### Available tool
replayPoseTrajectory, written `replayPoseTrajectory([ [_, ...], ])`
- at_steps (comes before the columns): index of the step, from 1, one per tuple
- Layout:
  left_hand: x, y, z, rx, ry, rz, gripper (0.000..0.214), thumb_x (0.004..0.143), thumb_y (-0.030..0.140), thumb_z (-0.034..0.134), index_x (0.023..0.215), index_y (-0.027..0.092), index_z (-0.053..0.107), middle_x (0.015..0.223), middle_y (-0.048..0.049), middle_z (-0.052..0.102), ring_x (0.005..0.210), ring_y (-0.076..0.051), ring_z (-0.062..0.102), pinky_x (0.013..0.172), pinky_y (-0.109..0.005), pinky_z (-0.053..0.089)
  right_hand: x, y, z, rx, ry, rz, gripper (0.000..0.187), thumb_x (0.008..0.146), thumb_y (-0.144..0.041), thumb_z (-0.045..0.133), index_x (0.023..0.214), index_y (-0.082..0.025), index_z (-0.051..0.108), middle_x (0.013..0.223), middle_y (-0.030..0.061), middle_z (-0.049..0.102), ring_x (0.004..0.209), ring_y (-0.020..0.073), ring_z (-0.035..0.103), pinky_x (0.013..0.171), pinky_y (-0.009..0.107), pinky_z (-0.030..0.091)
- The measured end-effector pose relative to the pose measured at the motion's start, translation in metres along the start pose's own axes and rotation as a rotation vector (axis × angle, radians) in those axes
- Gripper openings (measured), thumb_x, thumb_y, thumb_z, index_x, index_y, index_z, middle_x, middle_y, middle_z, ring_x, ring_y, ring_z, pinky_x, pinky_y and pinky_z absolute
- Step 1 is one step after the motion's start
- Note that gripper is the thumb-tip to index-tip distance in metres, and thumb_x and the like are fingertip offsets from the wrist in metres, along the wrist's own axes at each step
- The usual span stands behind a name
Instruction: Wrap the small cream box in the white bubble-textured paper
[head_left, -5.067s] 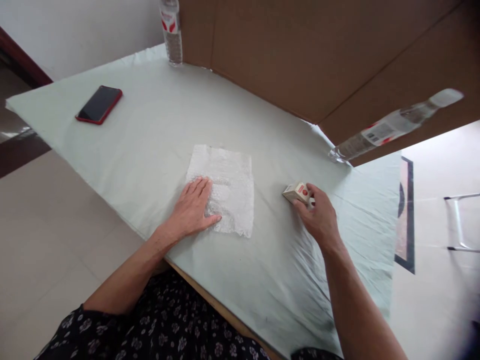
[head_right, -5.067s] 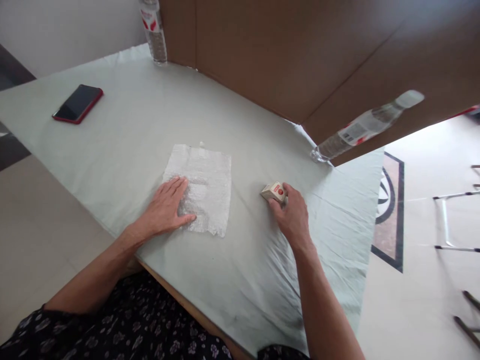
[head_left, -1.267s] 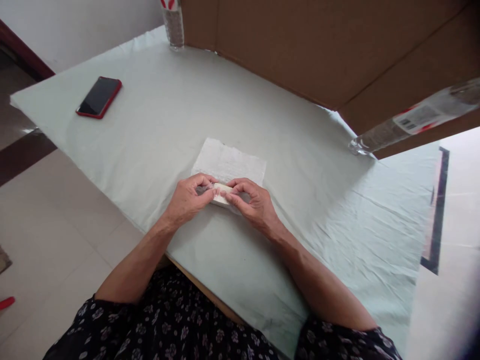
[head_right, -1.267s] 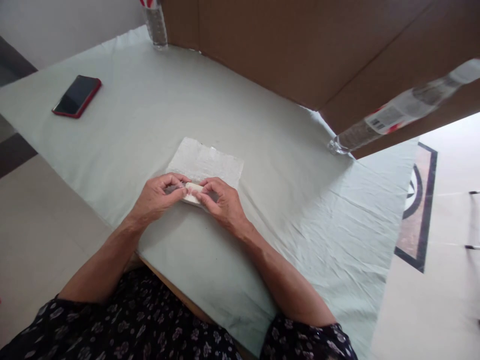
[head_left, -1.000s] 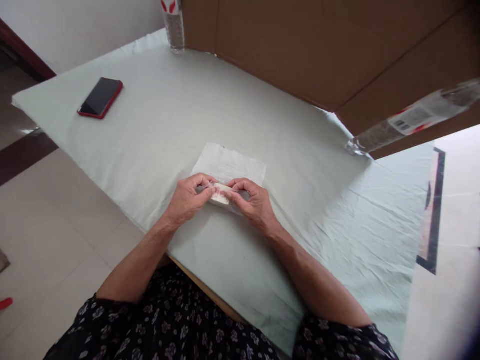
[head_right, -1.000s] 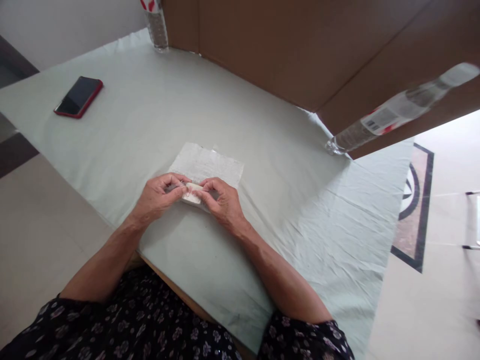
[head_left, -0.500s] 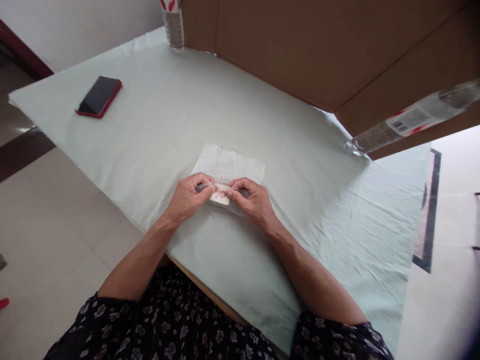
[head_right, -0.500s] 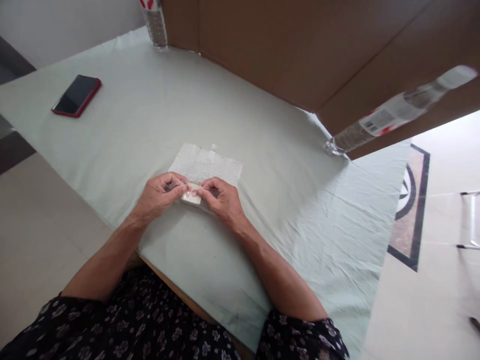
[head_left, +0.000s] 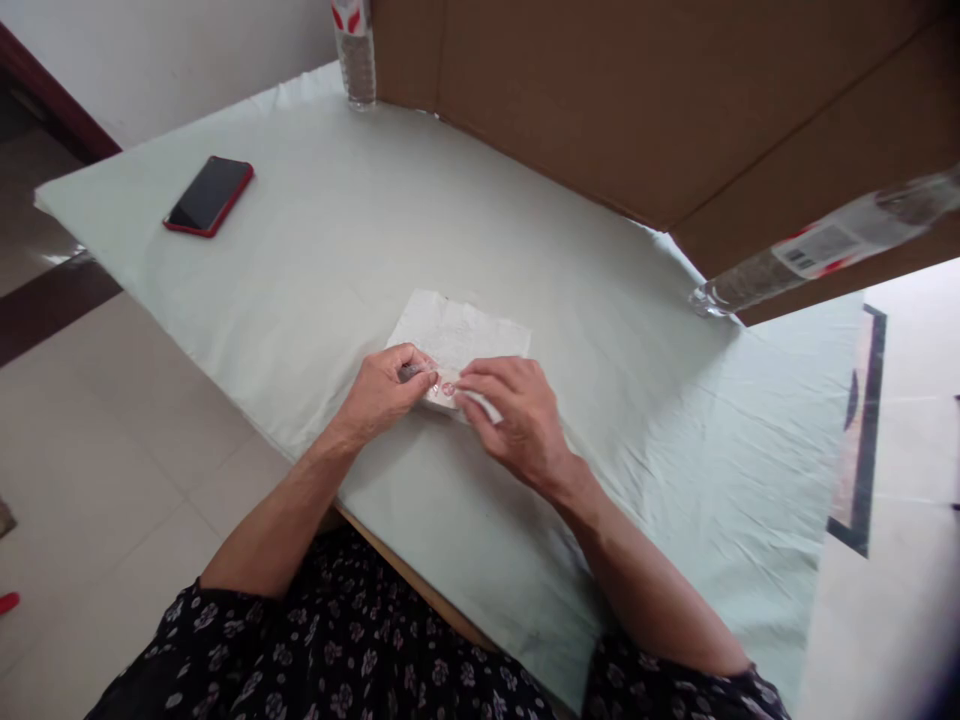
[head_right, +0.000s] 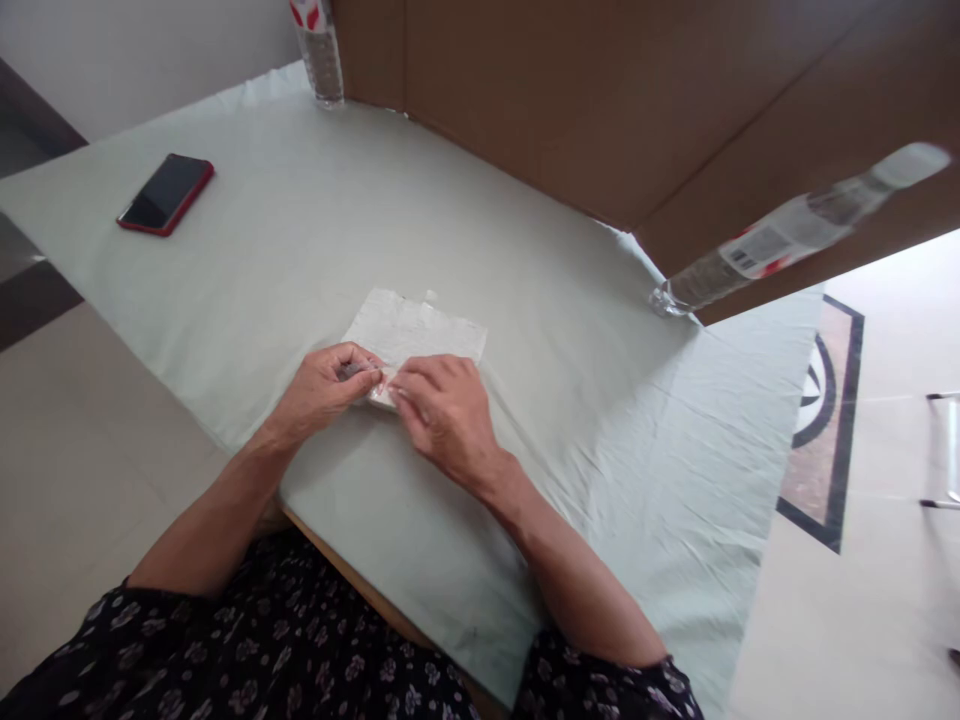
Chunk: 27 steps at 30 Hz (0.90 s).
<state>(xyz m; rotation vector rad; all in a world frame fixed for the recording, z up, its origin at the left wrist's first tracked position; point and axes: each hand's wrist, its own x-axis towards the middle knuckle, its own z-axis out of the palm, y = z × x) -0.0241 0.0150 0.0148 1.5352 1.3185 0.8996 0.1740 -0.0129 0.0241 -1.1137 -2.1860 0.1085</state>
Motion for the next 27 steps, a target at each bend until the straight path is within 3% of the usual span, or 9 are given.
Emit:
replayPoseTrajectory([
  [2, 0.001, 0.001, -0.001, 0.023, -0.007, -0.003, 0.017, 0.079, 0.034, 0.063, 0.075, 0.018, 0.065, 0.085, -0.0042, 0.074, 0.079, -0.017, 0.065, 0.074, -0.028, 0.049, -0.001, -0.008, 0.006, -0.04, -0.106, -0.091, 0.015, 0.097, -0.024, 0.06, 0.11, -0.021, 0.068, 0.112, 0.0068, 0.076, 0.102, 0.0225, 0.066, 0.09, 0.038, 0.043],
  [5, -0.002, 0.003, -0.008, 0.059, -0.011, -0.005, 0.017, 0.079, 0.034, 0.062, 0.082, 0.018, 0.067, 0.087, -0.0042, 0.074, 0.082, -0.018, 0.066, 0.077, -0.029, 0.051, -0.004, -0.012, 0.015, -0.123, -0.179, -0.105, 0.02, 0.096, -0.021, 0.06, 0.116, -0.018, 0.065, 0.117, 0.0086, 0.075, 0.109, 0.024, 0.062, 0.092, 0.039, 0.04],
  [9, -0.013, 0.004, -0.024, 0.117, 0.049, 0.002, 0.037, 0.075, 0.032, 0.067, 0.109, 0.018, 0.068, 0.1, -0.0047, 0.072, 0.096, -0.02, 0.066, 0.086, -0.031, 0.052, -0.004, -0.013, 0.017, -0.179, -0.219, -0.087, 0.018, 0.098, -0.019, 0.058, 0.115, -0.02, 0.065, 0.117, 0.0064, 0.073, 0.109, 0.0225, 0.059, 0.093, 0.038, 0.036],
  [14, -0.017, 0.0, -0.031, 0.23, 0.089, -0.083, 0.035, 0.081, 0.033, 0.06, 0.111, 0.018, 0.069, 0.077, 0.0013, 0.063, 0.069, -0.014, 0.057, 0.066, -0.027, 0.046, 0.0, -0.017, 0.017, -0.261, -0.236, -0.1, 0.024, 0.098, -0.018, 0.055, 0.119, -0.023, 0.063, 0.11, 0.0048, 0.071, 0.103, 0.0215, 0.055, 0.089, 0.037, 0.034],
  [18, -0.012, -0.003, -0.024, 0.332, 0.097, -0.126, 0.035, 0.081, 0.031, 0.059, 0.113, 0.019, 0.069, 0.07, 0.0038, 0.058, 0.06, -0.013, 0.049, 0.065, -0.028, 0.045, 0.002, -0.019, 0.021, -0.336, -0.22, -0.12, 0.022, 0.097, -0.017, 0.055, 0.117, -0.024, 0.064, 0.106, 0.0044, 0.069, 0.099, 0.0209, 0.052, 0.087, 0.038, 0.032],
  [24, -0.015, -0.005, -0.029, 0.59, 0.195, -0.143, 0.049, 0.083, 0.041, 0.063, 0.124, 0.014, 0.066, 0.105, -0.0101, 0.07, 0.085, -0.022, 0.063, 0.086, -0.036, 0.051, 0.003, -0.02, 0.028, -0.42, -0.185, -0.129, 0.014, 0.098, -0.017, 0.055, 0.103, -0.024, 0.066, 0.1, 0.0037, 0.068, 0.094, 0.0207, 0.048, 0.087, 0.038, 0.029],
  [27, -0.021, -0.003, -0.038, 0.646, 0.155, -0.237, 0.06, 0.085, 0.049, 0.061, 0.133, 0.013, 0.062, 0.108, -0.0116, 0.072, 0.086, -0.024, 0.066, 0.088, -0.039, 0.052, 0.004, -0.021, 0.029, -0.429, -0.18, -0.138, 0.015, 0.098, -0.016, 0.054, 0.103, -0.024, 0.066, 0.099, 0.0044, 0.068, 0.094, 0.0213, 0.047, 0.087, 0.038, 0.029],
])
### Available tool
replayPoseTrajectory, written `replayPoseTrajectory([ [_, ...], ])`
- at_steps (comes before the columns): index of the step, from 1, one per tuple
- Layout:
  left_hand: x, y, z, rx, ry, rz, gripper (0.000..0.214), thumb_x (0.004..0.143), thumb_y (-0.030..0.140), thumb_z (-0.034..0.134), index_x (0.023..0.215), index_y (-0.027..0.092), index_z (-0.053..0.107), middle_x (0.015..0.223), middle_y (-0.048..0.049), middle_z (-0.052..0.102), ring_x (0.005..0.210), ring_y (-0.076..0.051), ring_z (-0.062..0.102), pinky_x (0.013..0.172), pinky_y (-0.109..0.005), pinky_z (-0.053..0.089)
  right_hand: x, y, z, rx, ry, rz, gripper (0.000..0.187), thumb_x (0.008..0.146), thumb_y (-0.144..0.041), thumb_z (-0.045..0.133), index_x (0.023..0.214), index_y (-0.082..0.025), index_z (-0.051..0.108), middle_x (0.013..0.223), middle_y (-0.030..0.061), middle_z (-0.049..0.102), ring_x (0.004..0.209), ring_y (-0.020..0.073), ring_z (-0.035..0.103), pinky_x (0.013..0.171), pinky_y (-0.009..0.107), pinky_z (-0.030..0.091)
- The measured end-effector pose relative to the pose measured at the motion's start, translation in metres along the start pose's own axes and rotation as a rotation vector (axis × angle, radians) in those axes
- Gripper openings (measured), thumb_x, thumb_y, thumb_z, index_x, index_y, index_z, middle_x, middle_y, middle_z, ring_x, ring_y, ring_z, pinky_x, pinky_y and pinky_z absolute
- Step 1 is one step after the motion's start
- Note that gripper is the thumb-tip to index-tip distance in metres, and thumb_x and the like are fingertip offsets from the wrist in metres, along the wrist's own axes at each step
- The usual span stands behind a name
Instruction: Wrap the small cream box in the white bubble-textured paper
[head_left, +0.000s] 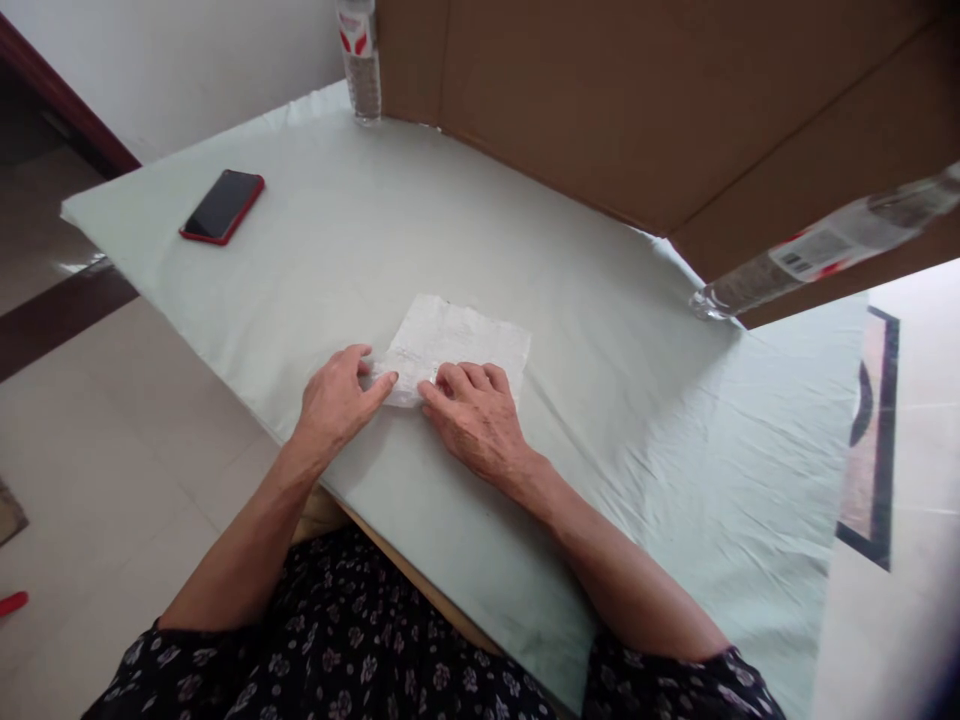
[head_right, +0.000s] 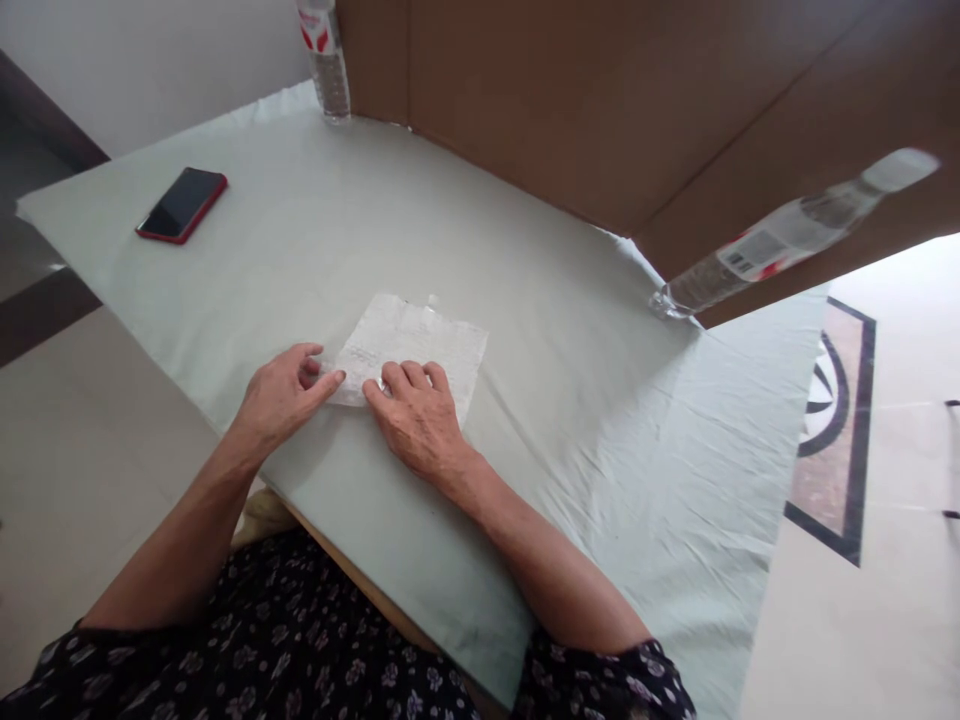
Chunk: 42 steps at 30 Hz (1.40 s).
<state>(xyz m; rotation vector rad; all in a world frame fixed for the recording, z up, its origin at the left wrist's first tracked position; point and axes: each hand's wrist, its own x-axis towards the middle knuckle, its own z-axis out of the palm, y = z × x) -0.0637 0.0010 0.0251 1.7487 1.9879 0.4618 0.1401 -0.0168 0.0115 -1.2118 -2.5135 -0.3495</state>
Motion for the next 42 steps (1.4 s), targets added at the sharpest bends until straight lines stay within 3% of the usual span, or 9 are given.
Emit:
replayPoseTrajectory([
  [9, 0.006, 0.003, -0.003, 0.015, -0.124, -0.058, 0.066, 0.081, 0.055, 0.061, 0.131, 0.012, 0.064, 0.086, -0.0063, 0.072, 0.085, -0.025, 0.067, 0.081, -0.035, 0.049, 0.002, -0.003, 0.004, -0.03, 0.002, 0.019, 0.016, 0.098, -0.016, 0.054, 0.103, -0.024, 0.068, 0.095, 0.0056, 0.066, 0.092, 0.0225, 0.045, 0.087, 0.039, 0.028],
  [13, 0.012, 0.004, 0.001, -0.043, -0.142, 0.001, 0.041, 0.079, 0.057, 0.06, 0.086, 0.018, 0.069, 0.068, -0.0006, 0.061, 0.067, -0.019, 0.056, 0.064, -0.03, 0.04, 0.001, -0.003, 0.006, -0.028, 0.001, 0.019, 0.019, 0.099, -0.015, 0.052, 0.104, -0.025, 0.068, 0.097, 0.0058, 0.066, 0.091, 0.0224, 0.045, 0.086, 0.039, 0.028],
  [17, 0.014, 0.011, 0.0, -0.09, -0.179, 0.043, 0.037, 0.078, 0.048, 0.061, 0.058, 0.021, 0.046, 0.055, 0.0042, 0.042, 0.056, -0.013, 0.039, 0.056, -0.028, 0.027, 0.001, -0.003, 0.006, -0.007, -0.016, 0.025, 0.021, 0.099, -0.014, 0.051, 0.105, -0.025, 0.068, 0.099, 0.0064, 0.066, 0.093, 0.0231, 0.045, 0.085, 0.039, 0.029],
  [22, 0.012, 0.02, 0.003, -0.072, -0.055, 0.076, 0.033, 0.076, 0.033, 0.063, 0.056, 0.022, 0.039, 0.056, 0.0049, 0.042, 0.057, -0.013, 0.037, 0.057, -0.028, 0.028, 0.002, -0.003, 0.006, 0.004, -0.025, 0.028, 0.021, 0.098, -0.013, 0.051, 0.104, -0.025, 0.068, 0.099, 0.007, 0.066, 0.094, 0.0235, 0.045, 0.086, 0.04, 0.029],
  [27, 0.014, 0.02, 0.007, -0.184, -0.084, 0.021, 0.017, 0.076, 0.034, 0.064, 0.083, 0.019, 0.061, 0.069, 0.0035, 0.058, 0.067, -0.016, 0.052, 0.061, -0.027, 0.037, 0.002, -0.003, 0.006, -0.016, -0.015, 0.025, 0.021, 0.099, -0.014, 0.051, 0.103, -0.024, 0.068, 0.098, 0.0071, 0.066, 0.093, 0.0236, 0.045, 0.087, 0.04, 0.029],
  [31, 0.017, 0.02, 0.01, -0.125, -0.144, 0.021, 0.017, 0.078, 0.03, 0.061, 0.066, 0.02, 0.054, 0.06, 0.0049, 0.049, 0.061, -0.014, 0.045, 0.059, -0.027, 0.032, 0.002, -0.003, 0.005, -0.024, 0.0, 0.016, 0.018, 0.097, -0.014, 0.053, 0.102, -0.023, 0.068, 0.097, 0.0071, 0.067, 0.092, 0.0237, 0.045, 0.087, 0.04, 0.029],
  [35, 0.017, 0.024, 0.015, -0.161, -0.086, 0.026, 0.021, 0.075, 0.023, 0.062, 0.061, 0.021, 0.046, 0.057, 0.0062, 0.045, 0.06, -0.013, 0.042, 0.059, -0.027, 0.031, 0.002, -0.003, 0.005, -0.022, -0.022, 0.01, 0.019, 0.098, -0.014, 0.052, 0.105, -0.022, 0.067, 0.098, 0.0074, 0.067, 0.093, 0.0241, 0.046, 0.087, 0.041, 0.03],
  [38, 0.016, 0.026, 0.02, -0.306, -0.079, -0.004, 0.018, 0.075, 0.022, 0.061, 0.064, 0.021, 0.047, 0.059, 0.0061, 0.046, 0.059, -0.012, 0.044, 0.056, -0.025, 0.034, 0.001, -0.002, 0.005, -0.026, -0.021, 0.009, 0.019, 0.097, -0.013, 0.053, 0.106, -0.022, 0.067, 0.098, 0.0071, 0.067, 0.093, 0.0241, 0.047, 0.088, 0.041, 0.03],
  [42, 0.015, 0.028, 0.024, -0.678, -0.219, -0.113, 0.01, 0.076, 0.025, 0.06, 0.072, 0.02, 0.052, 0.062, 0.0049, 0.052, 0.053, -0.011, 0.05, 0.046, -0.022, 0.041, 0.002, -0.002, 0.004, -0.021, -0.009, 0.004, 0.017, 0.097, -0.014, 0.054, 0.106, -0.022, 0.066, 0.097, 0.0069, 0.067, 0.093, 0.0244, 0.047, 0.088, 0.041, 0.03],
])
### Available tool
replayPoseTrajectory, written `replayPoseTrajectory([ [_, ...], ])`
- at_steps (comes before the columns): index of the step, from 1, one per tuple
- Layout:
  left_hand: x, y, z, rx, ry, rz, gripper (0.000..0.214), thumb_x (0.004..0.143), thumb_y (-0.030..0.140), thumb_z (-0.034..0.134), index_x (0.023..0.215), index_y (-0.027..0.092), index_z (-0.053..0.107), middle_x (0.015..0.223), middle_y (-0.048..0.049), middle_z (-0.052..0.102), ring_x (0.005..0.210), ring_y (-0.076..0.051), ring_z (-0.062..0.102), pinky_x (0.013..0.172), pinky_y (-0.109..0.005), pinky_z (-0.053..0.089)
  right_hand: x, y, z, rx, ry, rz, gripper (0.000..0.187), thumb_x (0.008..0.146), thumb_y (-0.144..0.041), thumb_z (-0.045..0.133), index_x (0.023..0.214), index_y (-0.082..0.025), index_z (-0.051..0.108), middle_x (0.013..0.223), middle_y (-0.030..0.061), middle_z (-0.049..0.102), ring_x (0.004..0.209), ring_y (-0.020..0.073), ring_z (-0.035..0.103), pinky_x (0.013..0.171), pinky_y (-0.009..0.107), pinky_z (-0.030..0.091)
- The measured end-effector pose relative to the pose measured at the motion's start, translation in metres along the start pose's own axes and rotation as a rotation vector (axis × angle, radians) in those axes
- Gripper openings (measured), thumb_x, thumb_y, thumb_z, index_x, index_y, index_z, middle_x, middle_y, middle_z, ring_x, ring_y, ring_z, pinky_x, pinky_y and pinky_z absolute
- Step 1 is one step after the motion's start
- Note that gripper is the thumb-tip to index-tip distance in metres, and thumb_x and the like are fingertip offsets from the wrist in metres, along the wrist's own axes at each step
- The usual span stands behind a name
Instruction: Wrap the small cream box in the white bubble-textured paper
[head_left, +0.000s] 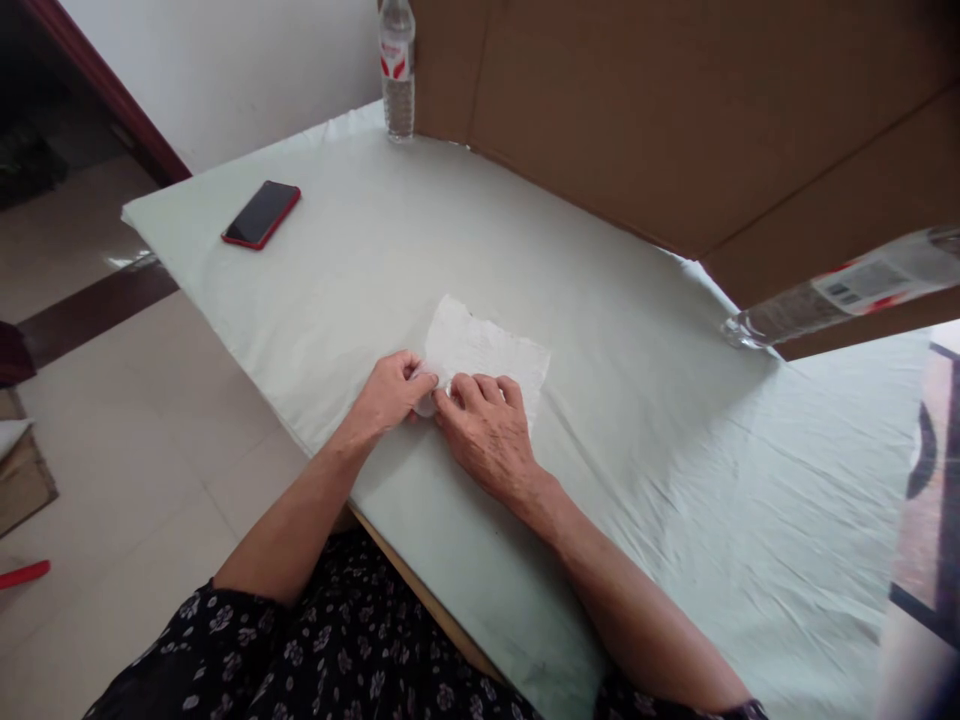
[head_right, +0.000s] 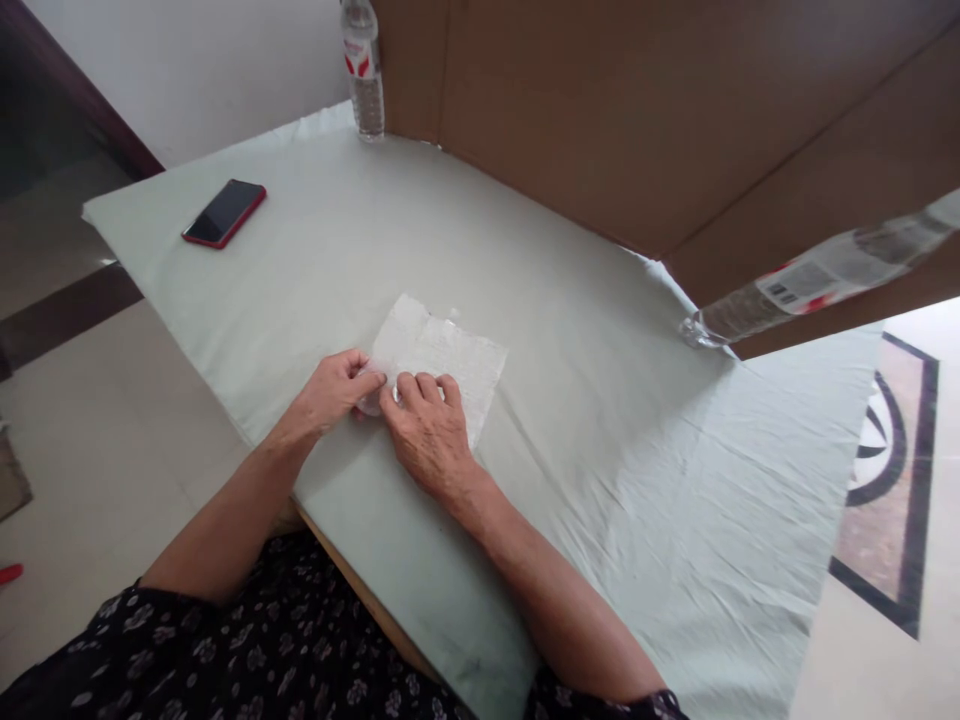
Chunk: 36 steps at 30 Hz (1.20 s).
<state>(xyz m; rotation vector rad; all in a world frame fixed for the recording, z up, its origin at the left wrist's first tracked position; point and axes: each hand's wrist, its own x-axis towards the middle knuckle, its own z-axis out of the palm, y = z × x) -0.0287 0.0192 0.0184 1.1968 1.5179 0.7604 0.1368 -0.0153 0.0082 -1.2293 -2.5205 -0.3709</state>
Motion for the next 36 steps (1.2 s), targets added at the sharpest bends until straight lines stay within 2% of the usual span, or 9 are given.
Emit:
replayPoseTrajectory([
  [3, -0.001, 0.001, 0.002, -0.172, -0.029, -0.047, 0.012, 0.075, 0.025, 0.062, 0.072, 0.02, 0.052, 0.059, 0.0047, 0.054, 0.05, -0.01, 0.053, 0.043, -0.02, 0.043, 0.0, 0.0, -0.001, 0.014, -0.018, 0.003, 0.02, 0.096, -0.011, 0.053, 0.106, -0.022, 0.066, 0.097, 0.0071, 0.067, 0.093, 0.0246, 0.048, 0.088, 0.042, 0.031],
  [9, -0.001, 0.001, 0.003, -0.256, -0.04, -0.04, 0.015, 0.073, 0.026, 0.065, 0.069, 0.02, 0.051, 0.054, 0.0057, 0.053, 0.047, -0.01, 0.052, 0.04, -0.02, 0.043, 0.0, 0.0, -0.002, 0.015, -0.018, 0.002, 0.018, 0.096, -0.012, 0.053, 0.107, -0.022, 0.064, 0.097, 0.0068, 0.067, 0.094, 0.0248, 0.049, 0.088, 0.042, 0.031],
  [15, 0.001, 0.001, 0.005, -0.205, -0.035, 0.001, 0.015, 0.074, 0.029, 0.064, 0.071, 0.02, 0.052, 0.057, 0.0056, 0.054, 0.049, -0.01, 0.053, 0.043, -0.021, 0.045, 0.002, 0.0, -0.012, 0.094, -0.07, 0.008, 0.019, 0.094, -0.019, 0.059, 0.114, -0.019, 0.06, 0.103, 0.0079, 0.069, 0.095, 0.0258, 0.053, 0.092, 0.043, 0.031],
  [19, 0.0, 0.008, 0.007, -0.18, -0.049, 0.03, 0.013, 0.072, 0.028, 0.063, 0.068, 0.02, 0.053, 0.056, 0.0058, 0.052, 0.048, -0.01, 0.05, 0.044, -0.022, 0.046, 0.001, 0.005, -0.02, 0.171, -0.104, 0.014, 0.014, 0.089, -0.024, 0.065, 0.102, -0.019, 0.06, 0.109, 0.0099, 0.071, 0.099, 0.0266, 0.057, 0.096, 0.043, 0.032],
  [22, -0.006, 0.014, 0.002, -0.106, -0.131, 0.06, 0.009, 0.073, 0.027, 0.062, 0.072, 0.018, 0.064, 0.064, 0.0019, 0.061, 0.058, -0.012, 0.057, 0.052, -0.023, 0.051, 0.0, 0.011, -0.025, 0.25, -0.11, 0.004, 0.011, 0.089, -0.024, 0.064, 0.099, -0.02, 0.062, 0.113, 0.0091, 0.073, 0.099, 0.026, 0.059, 0.099, 0.043, 0.033],
  [25, -0.012, 0.018, -0.008, -0.063, -0.249, 0.112, 0.02, 0.075, 0.023, 0.056, 0.084, 0.018, 0.073, 0.079, -0.0022, 0.07, 0.074, -0.015, 0.066, 0.066, -0.026, 0.058, 0.0, 0.017, -0.028, 0.338, -0.129, -0.01, 0.009, 0.09, -0.021, 0.061, 0.098, -0.019, 0.065, 0.109, 0.0081, 0.075, 0.096, 0.0243, 0.062, 0.099, 0.042, 0.036],
  [28, -0.014, 0.019, -0.013, 0.069, -0.293, 0.225, 0.03, 0.077, 0.018, 0.048, 0.088, 0.019, 0.075, 0.09, -0.0039, 0.073, 0.075, -0.016, 0.066, 0.071, -0.029, 0.057, 0.001, 0.023, -0.029, 0.468, -0.114, 0.008, 0.011, 0.092, -0.017, 0.057, 0.095, -0.02, 0.067, 0.102, 0.0058, 0.077, 0.093, 0.0215, 0.066, 0.1, 0.042, 0.038],
  [33, -0.019, 0.013, -0.002, 0.452, -0.17, 0.524, 0.023, 0.087, 0.02, 0.052, 0.093, 0.018, 0.075, 0.091, -0.0064, 0.068, 0.08, -0.018, 0.063, 0.079, -0.034, 0.053, -0.014, 0.04, -0.041, 0.564, 0.169, 0.281, 0.011, 0.095, -0.023, 0.057, 0.093, -0.023, 0.068, 0.102, 0.0052, 0.079, 0.097, 0.0212, 0.072, 0.093, 0.039, 0.047],
  [36, -0.022, 0.006, 0.005, 0.528, -0.055, 0.644, 0.019, 0.091, 0.021, 0.057, 0.098, 0.017, 0.074, 0.105, -0.0107, 0.066, 0.095, -0.022, 0.064, 0.083, -0.035, 0.053, -0.038, 0.051, -0.052, 0.564, 0.074, 0.581, 0.013, 0.093, -0.032, 0.06, 0.097, -0.022, 0.068, 0.09, 0.0053, 0.077, 0.076, 0.02, 0.071, 0.07, 0.034, 0.05],
])
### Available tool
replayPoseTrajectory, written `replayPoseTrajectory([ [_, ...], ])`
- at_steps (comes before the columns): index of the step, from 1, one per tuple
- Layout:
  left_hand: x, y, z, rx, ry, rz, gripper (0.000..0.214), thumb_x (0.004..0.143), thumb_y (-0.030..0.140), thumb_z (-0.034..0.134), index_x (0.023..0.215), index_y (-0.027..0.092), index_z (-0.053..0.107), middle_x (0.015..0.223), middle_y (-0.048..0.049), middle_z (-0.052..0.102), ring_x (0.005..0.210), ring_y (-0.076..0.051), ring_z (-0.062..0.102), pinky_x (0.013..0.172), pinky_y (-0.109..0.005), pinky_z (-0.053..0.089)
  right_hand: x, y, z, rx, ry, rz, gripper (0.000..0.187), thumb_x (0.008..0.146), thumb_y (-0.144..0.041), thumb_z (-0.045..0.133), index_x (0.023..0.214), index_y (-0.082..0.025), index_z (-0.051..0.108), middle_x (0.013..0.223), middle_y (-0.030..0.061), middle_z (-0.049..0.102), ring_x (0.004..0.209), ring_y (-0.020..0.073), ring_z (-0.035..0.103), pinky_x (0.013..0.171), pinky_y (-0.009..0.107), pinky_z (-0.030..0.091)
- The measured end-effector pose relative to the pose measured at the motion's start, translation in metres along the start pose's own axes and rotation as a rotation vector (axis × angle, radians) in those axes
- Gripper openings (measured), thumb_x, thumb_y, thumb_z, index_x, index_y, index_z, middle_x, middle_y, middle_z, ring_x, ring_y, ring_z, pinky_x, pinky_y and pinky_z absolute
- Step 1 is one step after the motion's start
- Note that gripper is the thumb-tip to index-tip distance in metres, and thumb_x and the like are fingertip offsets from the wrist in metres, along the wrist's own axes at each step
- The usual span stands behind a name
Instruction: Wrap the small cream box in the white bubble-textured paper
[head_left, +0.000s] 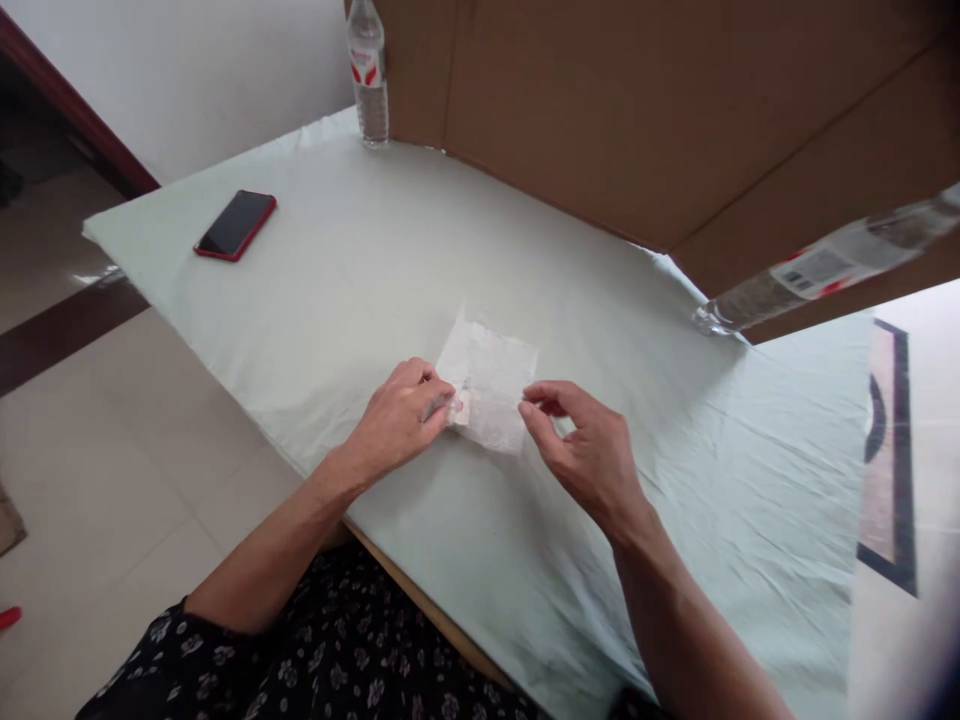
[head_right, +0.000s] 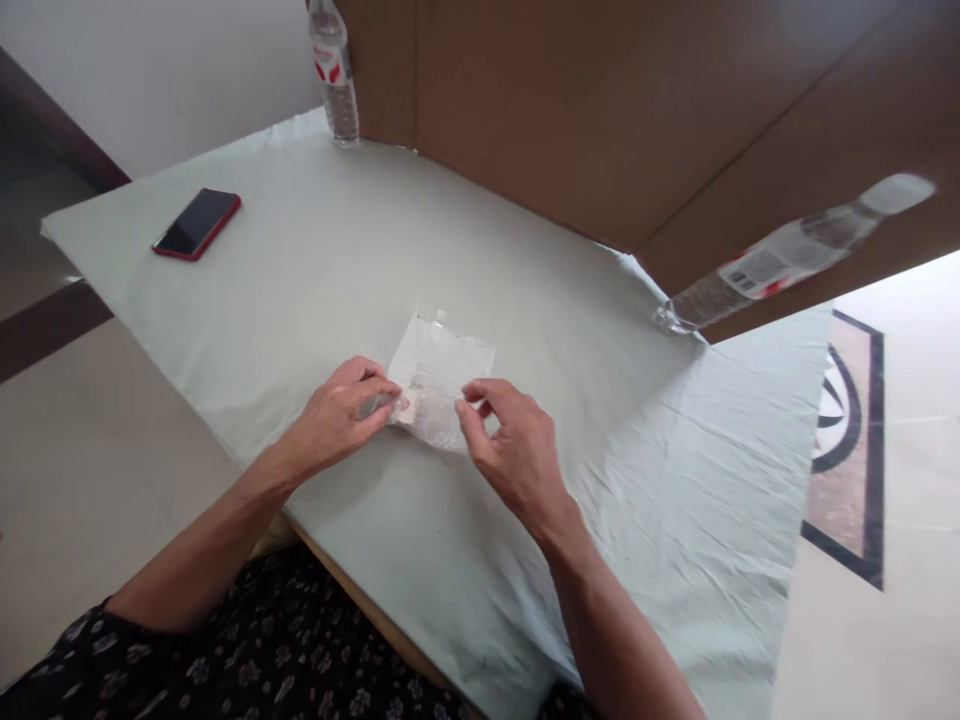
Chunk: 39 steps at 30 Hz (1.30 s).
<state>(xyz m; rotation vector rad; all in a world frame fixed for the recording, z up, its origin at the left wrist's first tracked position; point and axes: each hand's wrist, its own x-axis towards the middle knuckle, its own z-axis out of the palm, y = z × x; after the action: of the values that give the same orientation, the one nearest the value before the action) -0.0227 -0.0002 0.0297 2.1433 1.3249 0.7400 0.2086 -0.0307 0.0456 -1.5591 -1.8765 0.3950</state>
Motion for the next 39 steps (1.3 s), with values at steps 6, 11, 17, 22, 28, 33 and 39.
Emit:
replayPoseTrajectory([
  [6, -0.008, 0.002, 0.012, 0.026, 0.068, 0.072, 0.015, 0.093, 0.014, 0.052, 0.095, 0.017, 0.067, 0.104, -0.008, 0.065, 0.081, -0.015, 0.062, 0.071, -0.026, 0.051, -0.035, 0.02, -0.008, 0.012, -0.252, 0.417, 0.047, 0.087, -0.054, 0.062, 0.116, -0.018, 0.066, 0.082, 0.0047, 0.074, 0.061, 0.019, 0.067, 0.067, 0.036, 0.053],
  [11, -0.015, 0.012, 0.018, 0.077, 0.061, 0.051, 0.017, 0.09, 0.013, 0.058, 0.106, 0.015, 0.064, 0.104, -0.0075, 0.066, 0.078, -0.015, 0.062, 0.07, -0.028, 0.054, -0.028, 0.021, 0.01, 0.099, -0.272, 0.51, 0.075, 0.086, -0.063, 0.059, 0.143, -0.014, 0.051, 0.096, 0.0085, 0.073, 0.07, 0.0214, 0.068, 0.069, 0.037, 0.056],
  [17, -0.013, 0.008, 0.02, 0.21, 0.095, 0.166, 0.014, 0.093, 0.015, 0.056, 0.1, 0.015, 0.068, 0.107, -0.0105, 0.07, 0.099, -0.025, 0.064, 0.086, -0.037, 0.055, -0.008, 0.02, 0.025, 0.153, -0.206, 0.481, 0.084, 0.084, -0.06, 0.063, 0.151, -0.014, 0.042, 0.104, 0.0133, 0.071, 0.077, 0.0253, 0.067, 0.072, 0.041, 0.056],
  [22, -0.009, 0.004, 0.015, 0.291, 0.045, 0.27, 0.016, 0.094, 0.017, 0.056, 0.101, 0.016, 0.07, 0.106, -0.0098, 0.072, 0.092, -0.024, 0.062, 0.084, -0.038, 0.054, -0.003, 0.015, 0.041, 0.178, -0.111, 0.432, 0.09, 0.079, -0.054, 0.068, 0.152, -0.01, 0.039, 0.083, 0.0051, 0.066, 0.071, 0.0231, 0.06, 0.074, 0.041, 0.053],
  [28, -0.007, 0.007, 0.011, 0.316, -0.005, 0.264, 0.016, 0.094, 0.016, 0.057, 0.099, 0.016, 0.071, 0.106, -0.009, 0.073, 0.092, -0.024, 0.062, 0.081, -0.036, 0.054, -0.003, 0.007, 0.047, 0.245, -0.043, 0.401, 0.081, 0.08, -0.035, 0.066, 0.153, -0.013, 0.037, 0.068, -0.0048, 0.054, 0.062, 0.0188, 0.053, 0.066, 0.035, 0.047],
  [33, -0.008, 0.008, 0.013, 0.278, -0.04, 0.213, 0.018, 0.094, 0.015, 0.055, 0.103, 0.017, 0.07, 0.114, -0.0097, 0.071, 0.099, -0.023, 0.065, 0.083, -0.035, 0.055, -0.003, 0.005, 0.046, 0.338, -0.026, 0.42, 0.078, 0.08, -0.034, 0.066, 0.151, -0.015, 0.038, 0.066, -0.0056, 0.055, 0.058, 0.0173, 0.049, 0.062, 0.035, 0.045],
  [39, -0.005, 0.011, 0.011, 0.229, -0.156, 0.141, 0.02, 0.093, 0.013, 0.052, 0.105, 0.017, 0.068, 0.116, -0.01, 0.069, 0.102, -0.023, 0.067, 0.084, -0.035, 0.057, -0.001, -0.002, 0.052, 0.616, -0.017, 0.541, 0.081, 0.078, -0.037, 0.071, 0.15, -0.018, 0.037, 0.074, -0.0023, 0.061, 0.06, 0.0167, 0.054, 0.057, 0.032, 0.046],
])
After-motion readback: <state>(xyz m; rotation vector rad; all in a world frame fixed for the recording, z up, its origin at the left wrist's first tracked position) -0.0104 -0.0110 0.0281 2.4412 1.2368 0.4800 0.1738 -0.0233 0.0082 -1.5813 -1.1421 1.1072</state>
